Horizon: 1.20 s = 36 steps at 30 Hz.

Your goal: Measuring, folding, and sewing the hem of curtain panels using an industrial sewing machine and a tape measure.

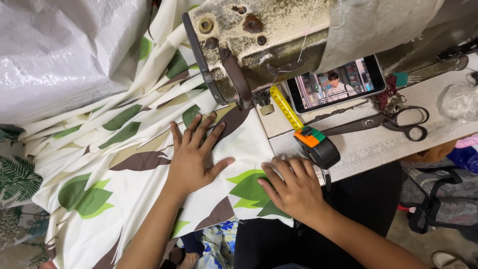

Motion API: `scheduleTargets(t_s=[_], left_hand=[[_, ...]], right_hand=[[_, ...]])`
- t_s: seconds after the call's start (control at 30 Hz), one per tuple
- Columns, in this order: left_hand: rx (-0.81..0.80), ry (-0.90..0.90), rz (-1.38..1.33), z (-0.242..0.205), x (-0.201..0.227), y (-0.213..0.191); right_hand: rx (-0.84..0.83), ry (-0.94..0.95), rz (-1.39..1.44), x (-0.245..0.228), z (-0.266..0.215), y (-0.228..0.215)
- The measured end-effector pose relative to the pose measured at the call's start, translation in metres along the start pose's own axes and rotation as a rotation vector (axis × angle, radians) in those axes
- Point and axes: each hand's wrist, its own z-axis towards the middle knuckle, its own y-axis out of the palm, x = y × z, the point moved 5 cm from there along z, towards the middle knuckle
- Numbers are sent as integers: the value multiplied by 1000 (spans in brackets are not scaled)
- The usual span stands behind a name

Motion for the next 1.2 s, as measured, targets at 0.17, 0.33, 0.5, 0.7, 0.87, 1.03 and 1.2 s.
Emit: scheduleTargets(t_s=[0.17,0.33,0.5,0.7,0.87,1.03,1.2], left_hand=[[-14,-8,3,4,-5,1],[-26,-9,26,9,-9,0],[-36,-7,32,15,-12,-4],[-132,-98,34,19,-26,6],[-140,-114,24,23,-36,9],[-180,-147,0,29,-45,10],[-223,-185,4,33,-52,10]], right_hand=[[-16,-1,0,2,5,2],[-39,5,-21,4,9,5],[-61,-2,-23,7,15,8],[-23,-18,88,9,19,13],[-54,-12,71,9,24,17],[-87,8,40,11,29,22],[-113,9,40,12,36,25]])
